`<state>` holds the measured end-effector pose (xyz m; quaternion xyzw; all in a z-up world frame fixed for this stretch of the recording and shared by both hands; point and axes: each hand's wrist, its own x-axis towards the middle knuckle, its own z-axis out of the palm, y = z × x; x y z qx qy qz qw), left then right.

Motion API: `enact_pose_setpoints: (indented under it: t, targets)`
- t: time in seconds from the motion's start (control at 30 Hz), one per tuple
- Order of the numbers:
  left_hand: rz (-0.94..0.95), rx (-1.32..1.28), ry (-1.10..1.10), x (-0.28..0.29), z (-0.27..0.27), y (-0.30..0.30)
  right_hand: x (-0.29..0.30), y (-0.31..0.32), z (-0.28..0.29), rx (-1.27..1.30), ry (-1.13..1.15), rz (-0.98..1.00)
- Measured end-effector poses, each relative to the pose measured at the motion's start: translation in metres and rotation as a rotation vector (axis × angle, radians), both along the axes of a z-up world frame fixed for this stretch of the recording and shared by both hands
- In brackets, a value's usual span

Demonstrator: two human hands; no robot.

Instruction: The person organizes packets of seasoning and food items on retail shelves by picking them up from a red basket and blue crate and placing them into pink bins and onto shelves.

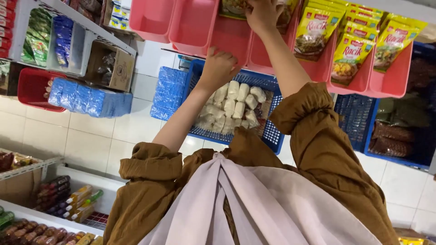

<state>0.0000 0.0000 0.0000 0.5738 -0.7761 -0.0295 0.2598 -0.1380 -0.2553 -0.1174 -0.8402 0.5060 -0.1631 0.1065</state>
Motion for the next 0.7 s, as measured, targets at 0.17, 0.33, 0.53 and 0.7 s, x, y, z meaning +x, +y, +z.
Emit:
enact_pose_setpoints:
  t: [0.17, 0.33, 0.53, 0.7]
  targets:
    - [0.019, -0.057, 0.004, -0.013, 0.01, 0.011, -0.009, 0.055, 0.04, -0.044, -0.128, 0.039]
    - [0.095, -0.176, 0.183, -0.036, 0.044, 0.078, -0.08, 0.205, 0.106, -0.118, -0.582, 0.145]
    - [0.257, 0.049, 0.394, -0.082, 0.024, 0.192, -0.186, 0.381, 0.135, 0.245, -0.72, 0.011]
    - [0.216, 0.207, 0.435, -0.115, -0.024, 0.26, -0.262, 0.434, 0.118, 0.378, -0.629, -0.169]
